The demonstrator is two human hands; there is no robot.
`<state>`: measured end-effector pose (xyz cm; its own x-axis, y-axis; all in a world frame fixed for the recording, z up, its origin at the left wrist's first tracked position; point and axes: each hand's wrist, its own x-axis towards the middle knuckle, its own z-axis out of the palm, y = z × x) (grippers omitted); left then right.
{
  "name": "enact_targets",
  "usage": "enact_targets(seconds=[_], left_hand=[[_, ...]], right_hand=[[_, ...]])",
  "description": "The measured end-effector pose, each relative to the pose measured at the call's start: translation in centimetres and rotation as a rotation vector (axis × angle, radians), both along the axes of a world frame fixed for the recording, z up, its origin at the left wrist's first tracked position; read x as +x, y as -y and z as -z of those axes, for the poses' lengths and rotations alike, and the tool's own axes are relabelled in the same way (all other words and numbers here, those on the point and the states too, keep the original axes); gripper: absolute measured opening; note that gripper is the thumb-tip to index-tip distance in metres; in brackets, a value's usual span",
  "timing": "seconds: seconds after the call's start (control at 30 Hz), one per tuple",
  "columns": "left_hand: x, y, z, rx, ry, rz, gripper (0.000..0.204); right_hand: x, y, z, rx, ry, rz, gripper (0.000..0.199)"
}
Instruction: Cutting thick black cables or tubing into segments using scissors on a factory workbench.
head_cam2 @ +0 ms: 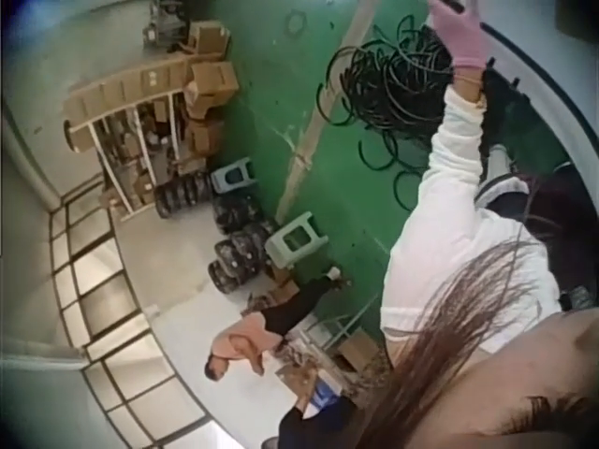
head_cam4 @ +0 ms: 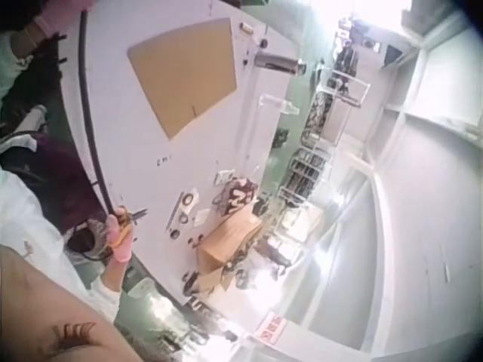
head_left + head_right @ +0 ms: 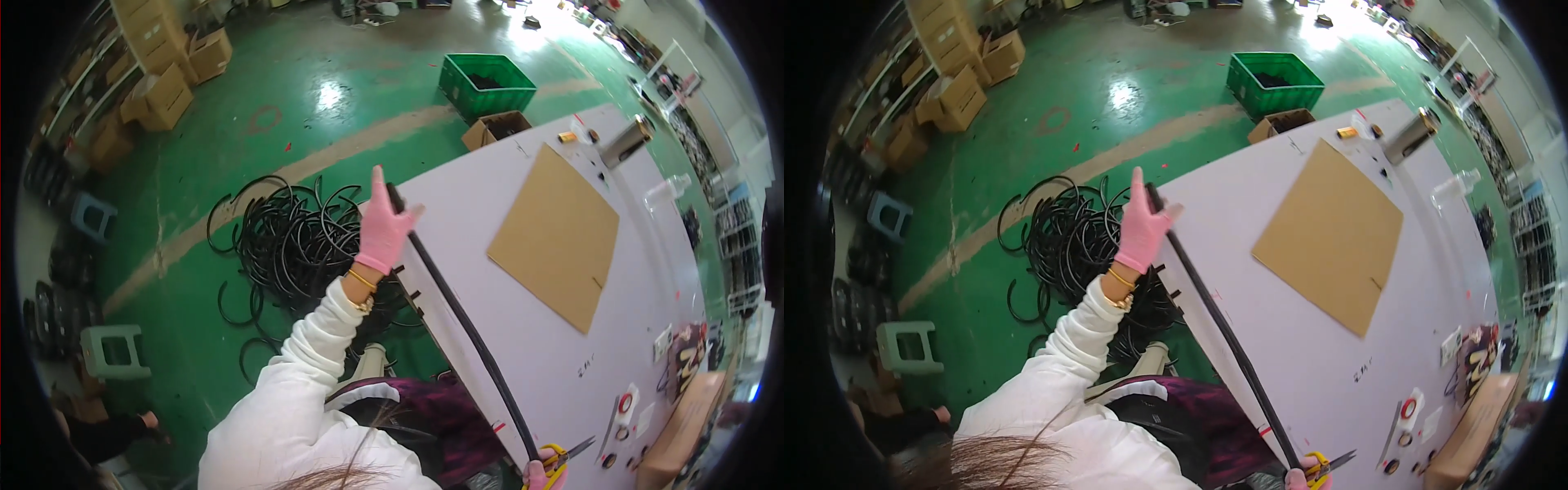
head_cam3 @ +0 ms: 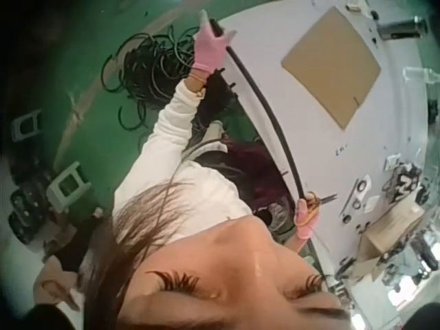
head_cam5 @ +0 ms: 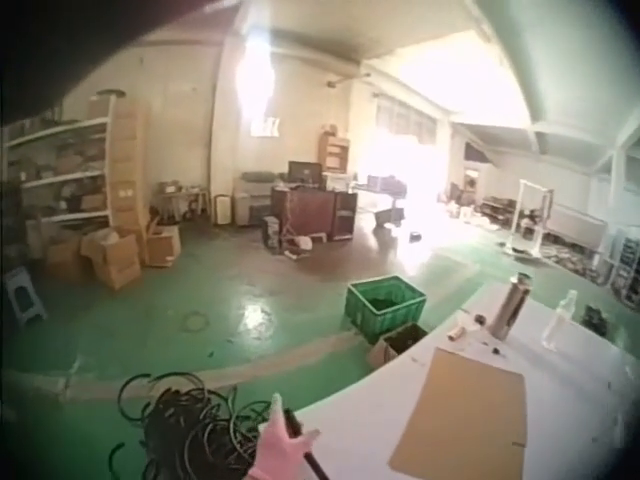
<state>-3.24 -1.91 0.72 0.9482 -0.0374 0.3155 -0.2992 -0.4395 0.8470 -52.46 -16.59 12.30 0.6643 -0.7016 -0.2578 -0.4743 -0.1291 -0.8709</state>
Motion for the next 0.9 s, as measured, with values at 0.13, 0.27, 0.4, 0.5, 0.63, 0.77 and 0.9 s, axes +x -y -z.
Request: enact_targets(seconds=[0.13, 0.27, 0.4, 0.5, 0.63, 0.77, 0.9], left_hand=[[-0.5, 0.8, 0.3, 0.532, 0.547, 0.037, 0.049], [-1.5, 1.4, 0.4, 0.601, 0.386, 0.371, 0.022], [-1.0, 0.3, -1.3, 0.523, 0.284, 0.485, 0.033], [-0.5, -0.2, -1.3, 0.498, 0.268, 0.471, 0.037], [-0.1, -0.7, -1.4, 0.535, 0.217, 0.535, 0.039], [-0.1, -1.0, -1.2, 0.51, 0.213, 0.555, 0.04], [0.0, -1.3, -1.1, 0.471, 0.207, 0.575, 0.04]], right_hand=[[0.2, 1.5, 0.8, 0.124, -0.126, -0.048, 0.023], [2.7, 0.8, 0.1, 0.175, -0.273, -0.053, 0.023], [3.6, 1.5, 0.2, 0.143, -0.293, -0.072, 0.017], [2.8, 2.7, 1.5, 0.263, -0.269, 0.003, 0.014], [3.4, 2.7, 1.8, 0.314, -0.238, 0.11, 0.013], [3.6, 2.6, 1.5, 0.339, -0.235, 0.05, 0.012], [3.3, 2.5, 1.5, 0.323, -0.246, 0.106, 0.012]])
